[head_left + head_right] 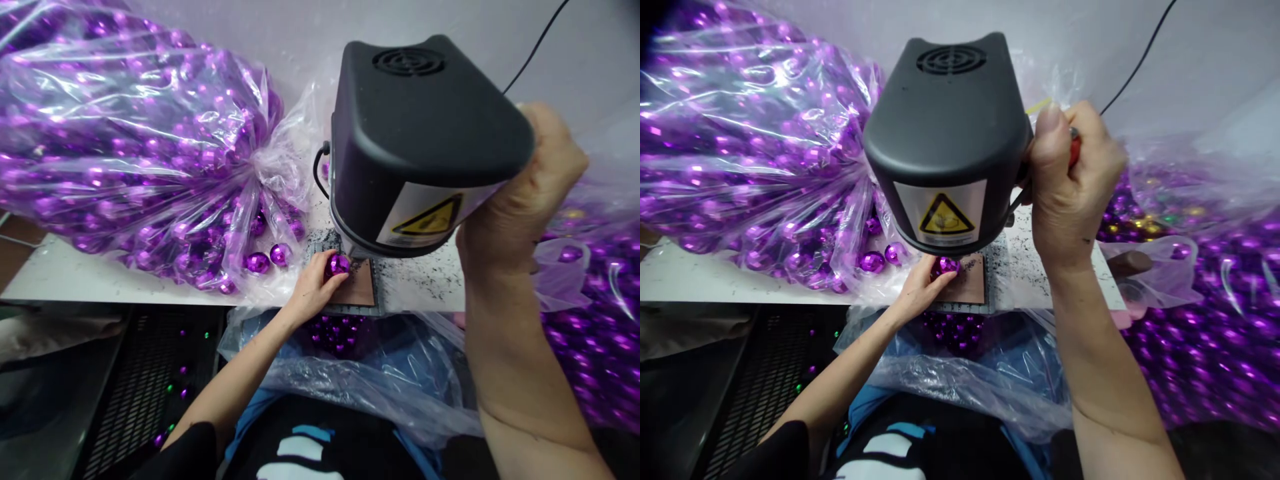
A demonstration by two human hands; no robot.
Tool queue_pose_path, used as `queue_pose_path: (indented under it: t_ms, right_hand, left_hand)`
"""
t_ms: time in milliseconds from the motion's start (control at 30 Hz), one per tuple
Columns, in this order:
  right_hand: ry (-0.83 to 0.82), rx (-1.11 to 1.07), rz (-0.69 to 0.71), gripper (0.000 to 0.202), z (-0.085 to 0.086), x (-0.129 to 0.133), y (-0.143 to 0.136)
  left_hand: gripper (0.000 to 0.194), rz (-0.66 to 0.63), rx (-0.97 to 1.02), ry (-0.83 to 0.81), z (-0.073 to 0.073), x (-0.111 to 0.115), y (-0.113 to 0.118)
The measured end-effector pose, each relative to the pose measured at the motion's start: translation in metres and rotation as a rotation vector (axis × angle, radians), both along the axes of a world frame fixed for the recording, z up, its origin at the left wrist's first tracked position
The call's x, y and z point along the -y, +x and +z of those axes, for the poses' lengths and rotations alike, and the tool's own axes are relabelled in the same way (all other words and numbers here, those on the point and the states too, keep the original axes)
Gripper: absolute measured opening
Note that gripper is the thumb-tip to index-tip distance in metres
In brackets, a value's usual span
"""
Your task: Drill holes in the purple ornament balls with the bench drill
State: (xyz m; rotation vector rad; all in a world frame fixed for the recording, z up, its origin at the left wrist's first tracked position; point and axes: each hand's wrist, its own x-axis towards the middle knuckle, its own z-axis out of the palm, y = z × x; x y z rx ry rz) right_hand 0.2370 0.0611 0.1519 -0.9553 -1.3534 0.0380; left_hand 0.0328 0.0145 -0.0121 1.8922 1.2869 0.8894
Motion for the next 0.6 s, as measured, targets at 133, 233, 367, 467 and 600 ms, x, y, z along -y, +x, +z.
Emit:
queue_pose_path:
  t_ms: [133,233,367,467,600]
  right_hand:
    - [-0.008,-0.008,0.024,0.057,0.0000,0.0001,0.0010]
    - [0.003,-0.007,0.009,0.056,-0.0008,-0.0009,0.0009]
    - [0.017,0.000,-0.026,0.057,-0.0006,-0.0018,0.0001]
    - [0.003,-0.020,0.016,0.059,0.0011,-0.0009,-0.0009]
    - [0.003,-0.055,0.047,0.061,0.0024,0.0017,-0.0031]
  left_hand:
    - [0.041,-0.012,-0.059,0.078,0.0007,-0.0003,0.0024]
    - [0.041,-0.014,-0.021,0.018,0.0004,-0.0026,0.0004]
    - [0.041,-0.047,0.051,-0.106,-0.0022,-0.0067,-0.0051]
    - [0.040,-0.079,0.039,-0.089,-0.0017,-0.0086,-0.0070]
    - [0.038,-0.096,-0.062,0.035,0.0023,-0.0074,-0.0040]
